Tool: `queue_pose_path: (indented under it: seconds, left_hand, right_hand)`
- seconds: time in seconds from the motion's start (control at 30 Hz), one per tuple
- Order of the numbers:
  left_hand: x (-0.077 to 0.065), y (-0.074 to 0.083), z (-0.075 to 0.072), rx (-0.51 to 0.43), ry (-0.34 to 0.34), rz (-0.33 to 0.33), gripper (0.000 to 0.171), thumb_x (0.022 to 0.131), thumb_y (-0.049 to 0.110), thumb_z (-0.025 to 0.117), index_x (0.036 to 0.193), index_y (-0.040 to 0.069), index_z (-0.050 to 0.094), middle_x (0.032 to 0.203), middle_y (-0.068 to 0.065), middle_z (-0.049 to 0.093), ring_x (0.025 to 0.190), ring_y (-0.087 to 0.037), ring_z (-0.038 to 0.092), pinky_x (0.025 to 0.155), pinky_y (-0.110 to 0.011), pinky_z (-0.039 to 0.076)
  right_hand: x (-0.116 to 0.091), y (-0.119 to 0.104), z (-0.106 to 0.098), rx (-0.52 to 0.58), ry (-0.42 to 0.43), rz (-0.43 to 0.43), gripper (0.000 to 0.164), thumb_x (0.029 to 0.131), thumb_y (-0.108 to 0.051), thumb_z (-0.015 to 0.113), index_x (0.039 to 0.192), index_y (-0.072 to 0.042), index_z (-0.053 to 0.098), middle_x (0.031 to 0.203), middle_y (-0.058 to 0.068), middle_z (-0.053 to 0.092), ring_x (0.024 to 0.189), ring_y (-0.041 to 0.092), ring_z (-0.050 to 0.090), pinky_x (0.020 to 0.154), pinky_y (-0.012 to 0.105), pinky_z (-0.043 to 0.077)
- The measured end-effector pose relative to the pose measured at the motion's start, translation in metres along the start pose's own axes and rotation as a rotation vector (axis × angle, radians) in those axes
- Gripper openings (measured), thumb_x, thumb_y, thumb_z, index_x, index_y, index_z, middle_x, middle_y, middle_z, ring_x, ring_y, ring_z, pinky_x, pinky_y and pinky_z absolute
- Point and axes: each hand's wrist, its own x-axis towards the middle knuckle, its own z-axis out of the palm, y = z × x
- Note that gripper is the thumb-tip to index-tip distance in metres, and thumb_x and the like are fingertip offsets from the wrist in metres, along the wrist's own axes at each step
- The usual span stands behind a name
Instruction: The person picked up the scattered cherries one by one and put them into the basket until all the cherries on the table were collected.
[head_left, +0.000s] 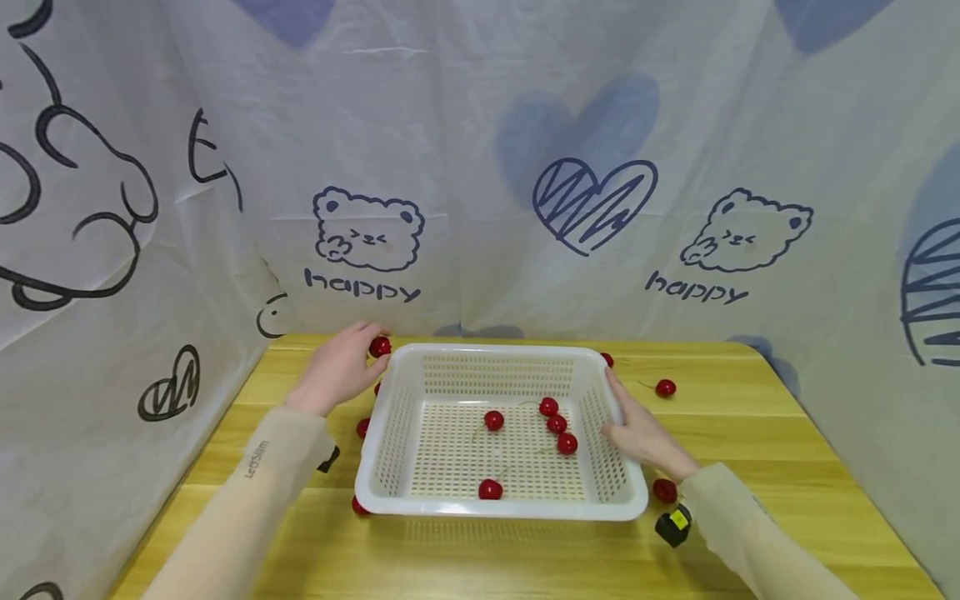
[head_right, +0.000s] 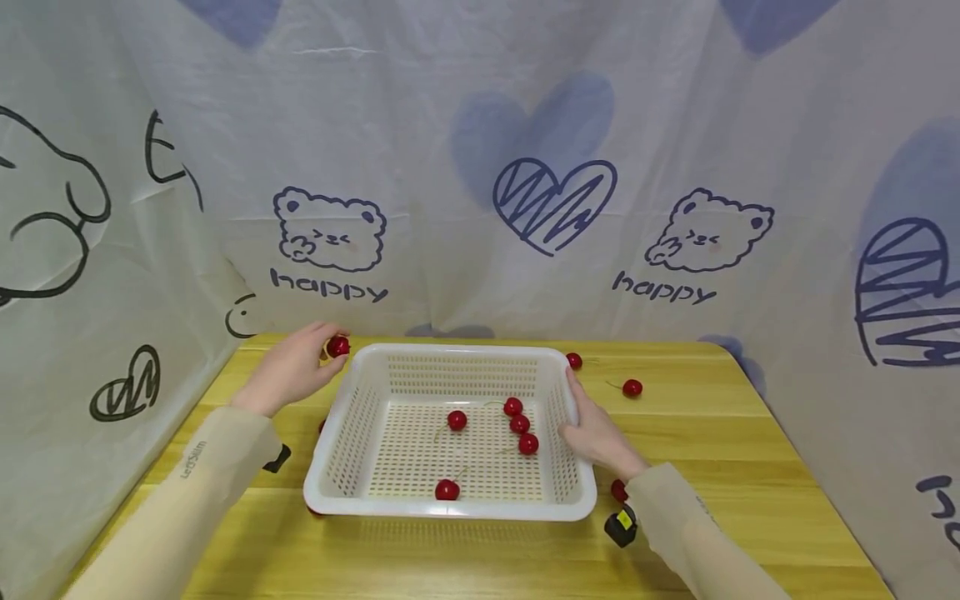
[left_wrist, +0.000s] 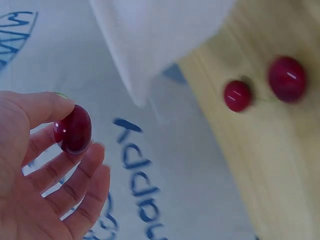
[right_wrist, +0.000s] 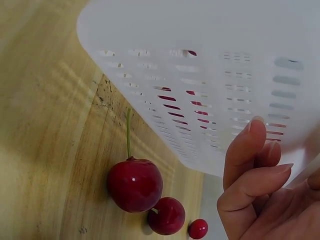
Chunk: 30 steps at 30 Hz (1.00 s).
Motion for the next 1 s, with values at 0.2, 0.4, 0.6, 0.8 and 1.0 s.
queue_pose_path:
  seconds: [0.2,0.4,0.6,0.8,1.0]
  left_hand:
    - [0.017,0.027,0.000,0.000,0.035,0.088,0.038,0.090,0.022,0.062,0.125,0.008,0.056,0.115,-0.010,0.059,0.099,-0.027,0.059,0.085,-0.045,0.050]
    - [0.032,0.050,0.012,-0.009,0.039,0.155,0.036,0.088,0.021,0.063,0.121,0.009,0.059,0.109,-0.006,0.061,0.093,-0.021,0.059,0.082,-0.038,0.051]
    - [0.039,0.066,0.028,-0.011,0.008,0.184,0.035,0.086,0.021,0.065,0.119,0.009,0.060,0.112,-0.005,0.062,0.095,-0.020,0.059,0.083,-0.036,0.050]
    - [0.043,0.077,0.043,-0.008,-0.020,0.186,0.036,0.086,0.023,0.065,0.120,0.011,0.060,0.108,-0.002,0.062,0.093,-0.018,0.058,0.081,-0.035,0.050]
    - [0.045,0.086,0.058,-0.005,-0.055,0.179,0.034,0.088,0.023,0.063,0.120,0.012,0.060,0.107,-0.001,0.060,0.087,-0.015,0.056,0.076,-0.032,0.049]
  right_hand:
    - [0.000,0.001,0.000,0.013,-0.002,-0.009,0.091,0.084,0.002,0.051,0.152,-0.021,-0.004,0.148,0.037,0.015,0.093,0.045,0.061,0.057,0.041,0.056]
    - [0.001,0.002,0.000,-0.006,0.013,0.002,0.092,0.083,0.001,0.052,0.153,-0.021,-0.004,0.148,0.036,0.017,0.093,0.043,0.061,0.057,0.040,0.056]
    - [0.002,0.001,0.000,-0.017,0.015,0.031,0.091,0.085,0.000,0.052,0.152,-0.025,-0.004,0.150,0.033,0.015,0.097,0.045,0.059,0.055,0.038,0.056]
    - [0.002,0.000,0.000,-0.029,0.021,0.031,0.091,0.084,0.001,0.051,0.152,-0.024,-0.004,0.150,0.033,0.014,0.096,0.046,0.059,0.054,0.038,0.056]
    - [0.001,-0.001,0.000,-0.010,0.017,0.018,0.092,0.083,0.002,0.053,0.153,-0.022,-0.003,0.150,0.034,0.014,0.095,0.045,0.060,0.056,0.039,0.056]
